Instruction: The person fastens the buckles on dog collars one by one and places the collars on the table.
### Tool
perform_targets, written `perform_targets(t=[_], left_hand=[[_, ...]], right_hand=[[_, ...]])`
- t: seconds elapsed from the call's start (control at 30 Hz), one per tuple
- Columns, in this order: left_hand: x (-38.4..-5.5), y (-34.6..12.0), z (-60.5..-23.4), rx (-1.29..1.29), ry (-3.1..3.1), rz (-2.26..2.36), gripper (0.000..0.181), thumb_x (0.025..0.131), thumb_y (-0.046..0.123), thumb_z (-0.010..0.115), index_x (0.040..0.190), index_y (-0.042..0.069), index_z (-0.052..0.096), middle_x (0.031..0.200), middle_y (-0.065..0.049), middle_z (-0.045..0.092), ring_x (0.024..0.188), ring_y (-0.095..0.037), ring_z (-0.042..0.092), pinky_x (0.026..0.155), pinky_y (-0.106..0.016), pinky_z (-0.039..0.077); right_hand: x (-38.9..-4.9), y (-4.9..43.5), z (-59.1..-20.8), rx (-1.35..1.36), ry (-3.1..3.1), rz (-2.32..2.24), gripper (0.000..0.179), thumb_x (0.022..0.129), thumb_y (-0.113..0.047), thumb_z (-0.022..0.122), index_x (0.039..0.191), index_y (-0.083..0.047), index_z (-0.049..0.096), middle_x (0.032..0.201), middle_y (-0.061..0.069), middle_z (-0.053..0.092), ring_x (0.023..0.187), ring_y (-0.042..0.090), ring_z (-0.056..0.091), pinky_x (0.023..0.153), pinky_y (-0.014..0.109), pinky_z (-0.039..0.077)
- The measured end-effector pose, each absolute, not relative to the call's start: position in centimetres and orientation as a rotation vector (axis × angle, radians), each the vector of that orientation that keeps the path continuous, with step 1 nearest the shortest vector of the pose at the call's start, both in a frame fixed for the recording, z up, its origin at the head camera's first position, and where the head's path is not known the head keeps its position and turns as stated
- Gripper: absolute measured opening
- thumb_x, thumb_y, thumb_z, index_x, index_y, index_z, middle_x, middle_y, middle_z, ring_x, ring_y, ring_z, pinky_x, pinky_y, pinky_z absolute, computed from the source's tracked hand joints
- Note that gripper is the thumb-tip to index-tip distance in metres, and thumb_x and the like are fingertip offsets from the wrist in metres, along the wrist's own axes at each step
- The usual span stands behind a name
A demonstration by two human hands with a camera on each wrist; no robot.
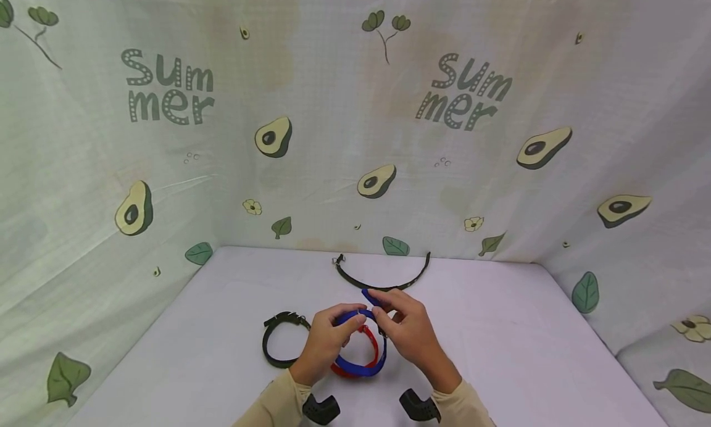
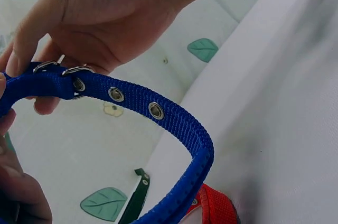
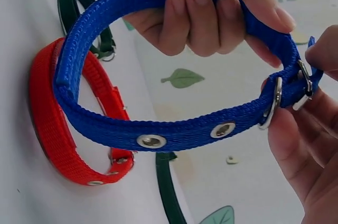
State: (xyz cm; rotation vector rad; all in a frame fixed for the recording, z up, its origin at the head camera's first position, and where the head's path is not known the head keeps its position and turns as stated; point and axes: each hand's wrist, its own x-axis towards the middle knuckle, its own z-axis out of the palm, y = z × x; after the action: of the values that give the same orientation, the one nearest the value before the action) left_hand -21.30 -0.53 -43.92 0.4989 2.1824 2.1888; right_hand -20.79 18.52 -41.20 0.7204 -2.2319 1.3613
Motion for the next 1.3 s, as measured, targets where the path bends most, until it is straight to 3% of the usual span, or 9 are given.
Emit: perform_targets(t=[0.1,0.17,0.37,0.53,0.9,1.3], left_hand=[[-21.29,-0.49,-43.91,0.498,2.186,2.199,0.034,0.093,0.036,0.073,0.119,0.014,0.073,0.118,-0.002,0.069,0.107,-0.02,0.063,0.092,-0.033,0.053],[-21.27,-0.53,-43.91,0.494,2.176,2.211,0.034,0.092,0.035,0.074,0.118,0.014,0.073,0.118,-0.003,0.069,0.108,-0.022,0.063,0.093,-0.036,0.053],[-21.15,-0.57,-43.75,0.505,2.15,2.233,0.035,0.092,0.033,0.074,0.12,0.011,0.072,0.119,-0.004,0.068,0.109,-0.022,0.063,0.094,-0.034,0.052],[-21.07,-0.5,-43.55,0.514,2.13,2.254,0.033,0.092,0.032,0.075,0.118,0.011,0.072,0.117,-0.004,0.068,0.109,-0.022,0.064,0.093,-0.03,0.052],[-20.83,-0.38,-43.59,0.549,2.103,2.252,0.035,0.093,0.033,0.073,0.121,0.013,0.071,0.122,-0.003,0.067,0.113,-0.021,0.063,0.094,-0.031,0.052],[-21.04,-0.39,-43.86,0.566,2.085,2.257,0.034,0.094,0.032,0.072,0.123,0.014,0.071,0.123,-0.003,0.067,0.113,-0.021,0.064,0.094,-0.029,0.051]], right_hand=[[-20.7,18.66,-41.04,0.744,-2.219,1.348,0.033,0.094,-0.002,0.068,0.122,-0.018,0.073,0.098,-0.004,0.067,0.082,0.013,0.061,0.056,0.027,0.053],[-20.67,18.7,-40.95,0.762,-2.201,1.371,0.033,0.093,0.002,0.066,0.12,-0.016,0.074,0.098,-0.003,0.067,0.081,0.015,0.062,0.056,0.028,0.054],[-20.51,18.74,-40.66,0.795,-2.174,1.459,0.03,0.093,0.01,0.06,0.11,-0.009,0.075,0.098,0.005,0.066,0.081,0.023,0.064,0.06,0.032,0.059],[-20.54,18.83,-40.7,0.798,-2.176,1.49,0.033,0.092,0.013,0.057,0.103,-0.012,0.075,0.094,0.009,0.064,0.078,0.02,0.062,0.058,0.033,0.058],[-20.47,18.94,-40.8,0.833,-2.178,1.443,0.037,0.089,0.014,0.057,0.101,-0.015,0.077,0.091,0.006,0.062,0.077,0.017,0.058,0.056,0.033,0.056],[-20.45,18.95,-40.82,0.882,-2.206,1.327,0.037,0.091,0.01,0.057,0.105,-0.019,0.076,0.094,-0.005,0.061,0.083,0.013,0.058,0.073,0.029,0.053]])
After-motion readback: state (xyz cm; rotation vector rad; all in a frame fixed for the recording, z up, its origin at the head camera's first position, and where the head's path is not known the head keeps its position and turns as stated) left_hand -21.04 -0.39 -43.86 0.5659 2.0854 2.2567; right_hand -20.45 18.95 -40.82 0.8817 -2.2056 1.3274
